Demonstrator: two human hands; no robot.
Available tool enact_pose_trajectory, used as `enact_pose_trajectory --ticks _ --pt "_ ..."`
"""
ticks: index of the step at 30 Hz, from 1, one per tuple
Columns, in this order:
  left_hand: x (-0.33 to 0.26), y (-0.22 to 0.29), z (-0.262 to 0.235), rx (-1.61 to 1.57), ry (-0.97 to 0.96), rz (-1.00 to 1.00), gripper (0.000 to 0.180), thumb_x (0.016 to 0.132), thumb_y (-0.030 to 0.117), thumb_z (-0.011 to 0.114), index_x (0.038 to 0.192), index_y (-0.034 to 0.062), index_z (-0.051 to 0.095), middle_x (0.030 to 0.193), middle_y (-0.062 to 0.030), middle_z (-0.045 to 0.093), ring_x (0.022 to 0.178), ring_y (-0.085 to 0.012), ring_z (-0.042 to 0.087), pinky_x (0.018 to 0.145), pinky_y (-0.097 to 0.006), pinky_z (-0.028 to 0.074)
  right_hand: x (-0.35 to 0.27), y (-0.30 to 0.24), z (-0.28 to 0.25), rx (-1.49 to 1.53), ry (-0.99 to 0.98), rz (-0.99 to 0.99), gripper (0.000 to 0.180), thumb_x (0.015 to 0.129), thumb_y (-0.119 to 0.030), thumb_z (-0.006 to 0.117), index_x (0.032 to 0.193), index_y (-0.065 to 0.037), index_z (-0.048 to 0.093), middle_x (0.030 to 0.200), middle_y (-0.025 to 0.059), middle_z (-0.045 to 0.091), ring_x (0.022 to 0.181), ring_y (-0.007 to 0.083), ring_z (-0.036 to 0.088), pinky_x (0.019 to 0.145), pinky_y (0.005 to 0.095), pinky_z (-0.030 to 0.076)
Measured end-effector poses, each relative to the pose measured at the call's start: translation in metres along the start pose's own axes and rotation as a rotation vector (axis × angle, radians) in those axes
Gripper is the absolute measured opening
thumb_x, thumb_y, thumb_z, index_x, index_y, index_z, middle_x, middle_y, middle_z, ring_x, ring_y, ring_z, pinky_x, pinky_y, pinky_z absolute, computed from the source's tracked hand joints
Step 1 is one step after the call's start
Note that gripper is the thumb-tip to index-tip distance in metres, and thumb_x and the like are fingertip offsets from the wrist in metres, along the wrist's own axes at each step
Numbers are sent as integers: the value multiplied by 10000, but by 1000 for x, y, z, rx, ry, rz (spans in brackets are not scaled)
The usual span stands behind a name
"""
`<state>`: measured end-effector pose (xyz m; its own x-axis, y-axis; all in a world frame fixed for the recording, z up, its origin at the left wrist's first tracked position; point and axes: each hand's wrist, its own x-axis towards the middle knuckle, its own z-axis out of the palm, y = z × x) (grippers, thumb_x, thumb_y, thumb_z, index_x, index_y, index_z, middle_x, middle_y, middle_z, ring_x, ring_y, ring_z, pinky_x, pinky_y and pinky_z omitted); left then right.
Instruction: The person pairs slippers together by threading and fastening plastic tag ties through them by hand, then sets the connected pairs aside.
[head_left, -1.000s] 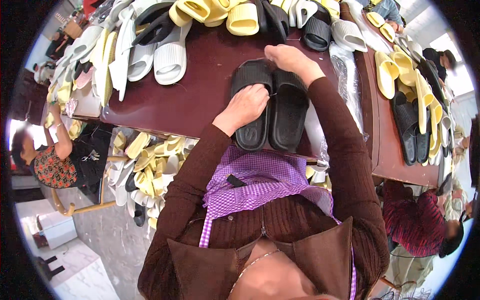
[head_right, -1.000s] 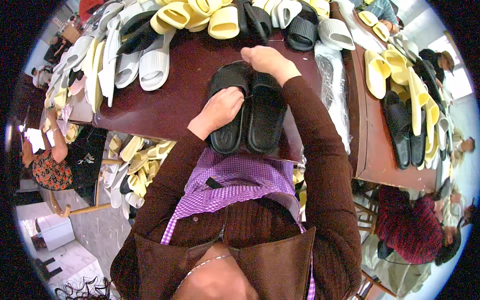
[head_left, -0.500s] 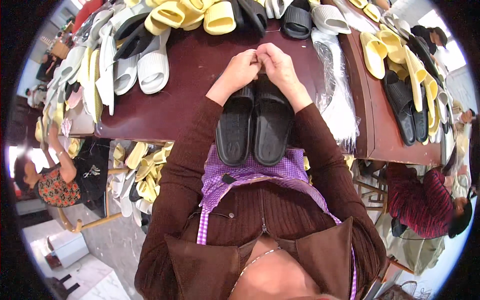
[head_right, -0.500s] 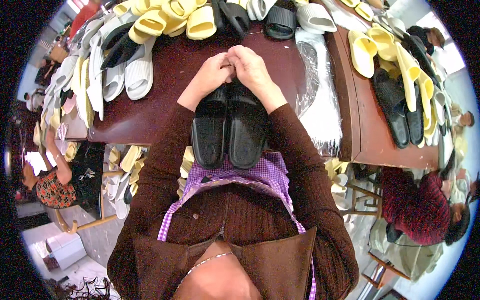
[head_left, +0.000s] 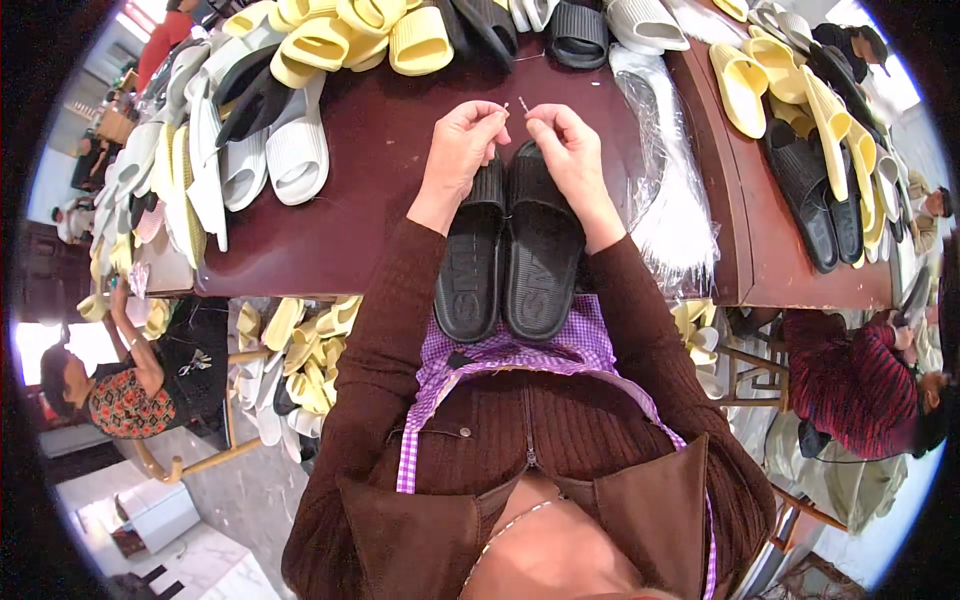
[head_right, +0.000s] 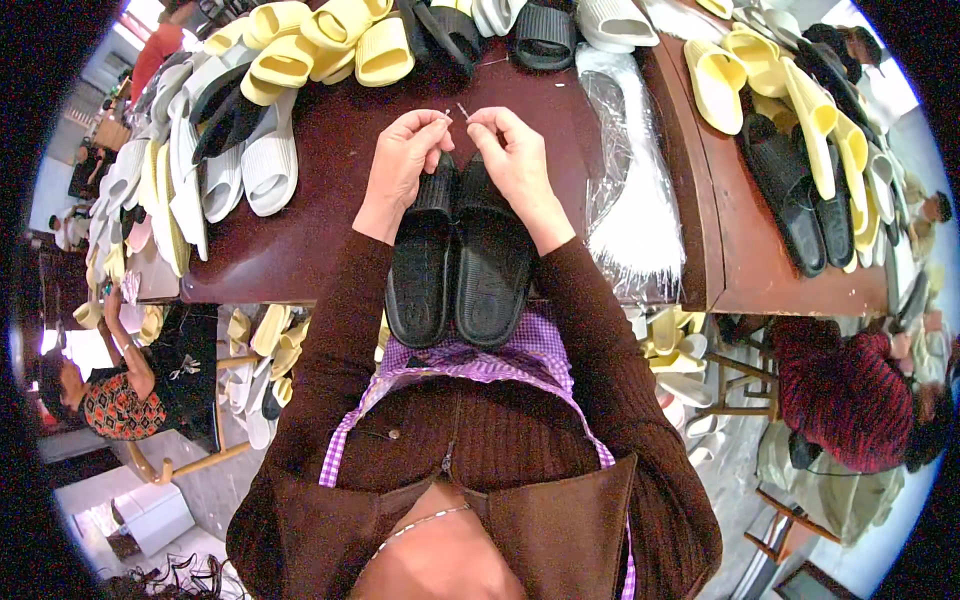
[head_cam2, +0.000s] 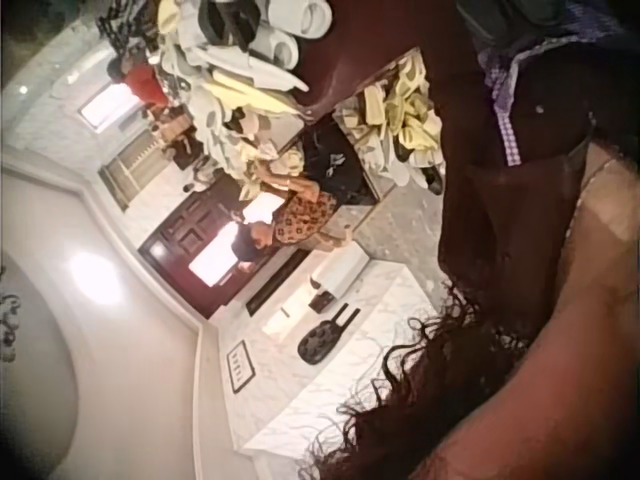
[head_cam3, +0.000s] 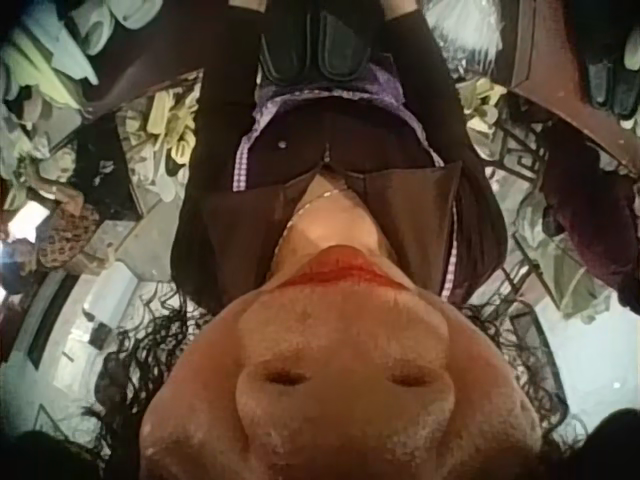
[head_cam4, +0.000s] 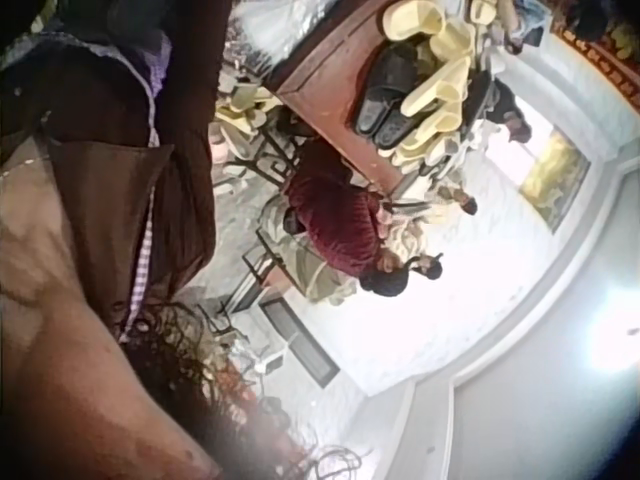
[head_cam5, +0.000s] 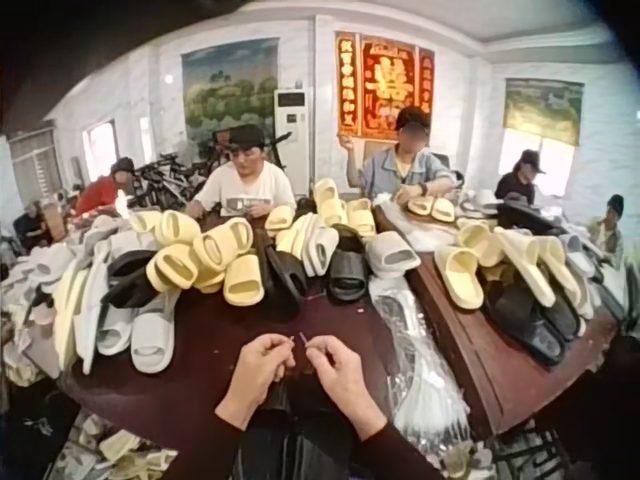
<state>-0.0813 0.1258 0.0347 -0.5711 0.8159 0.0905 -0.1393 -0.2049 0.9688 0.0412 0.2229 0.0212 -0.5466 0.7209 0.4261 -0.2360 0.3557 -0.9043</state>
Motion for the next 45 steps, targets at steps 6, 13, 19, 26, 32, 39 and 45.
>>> enact_pose_trajectory --ticks 6,13,19,26,32,39,45 --pt "-3 -1 3 -62 13 32 114 881 103 618 953 17 636 733 -25 642 512 -20 481 451 -144 358 -6 -25 1 -411 -32 -185 77 813 -87 672 888 -71 667 717 18 636 690 123 544 655 267 451" --pt "-6 -2 10 0 75 91 106 857 88 638 931 14 653 789 -33 670 535 -21 504 464 -157 371 -7 -20 1 -567 7 -322 73 768 -114 683 837 -102 664 698 28 635 686 204 562 713 336 436" --pt "-8 -4 12 128 131 155 68 838 53 644 859 -11 653 723 -16 643 557 -50 564 506 -189 439 -7 -18 2 -578 18 -338 54 758 -112 655 811 -110 646 670 10 632 667 196 609 772 340 402" --pt "-10 -4 12 191 166 168 60 842 53 640 848 -7 648 709 -10 634 555 -51 570 510 -193 447 -8 -17 1 -569 20 -329 43 753 -110 660 791 -104 640 668 19 630 658 202 607 757 344 404" --pt "-9 -8 12 197 152 181 71 847 80 649 884 23 666 700 0 630 556 -35 544 481 -172 387 -7 -15 1 -557 9 -309 39 753 -109 664 774 -99 633 671 33 630 652 212 605 748 346 407" --pt "-5 -17 13 406 181 387 46 814 33 640 845 5 658 723 -27 647 646 -65 580 566 -230 457 -5 -10 3 -572 73 -408 34 764 -92 652 788 -98 629 694 47 639 662 219 607 751 350 410" --pt "-8 -18 15 495 188 492 49 796 23 640 835 -4 651 738 -70 657 644 -93 588 591 -265 482 -6 -9 3 -553 59 -394 30 778 -92 645 802 -97 627 706 46 643 671 221 610 759 348 412"
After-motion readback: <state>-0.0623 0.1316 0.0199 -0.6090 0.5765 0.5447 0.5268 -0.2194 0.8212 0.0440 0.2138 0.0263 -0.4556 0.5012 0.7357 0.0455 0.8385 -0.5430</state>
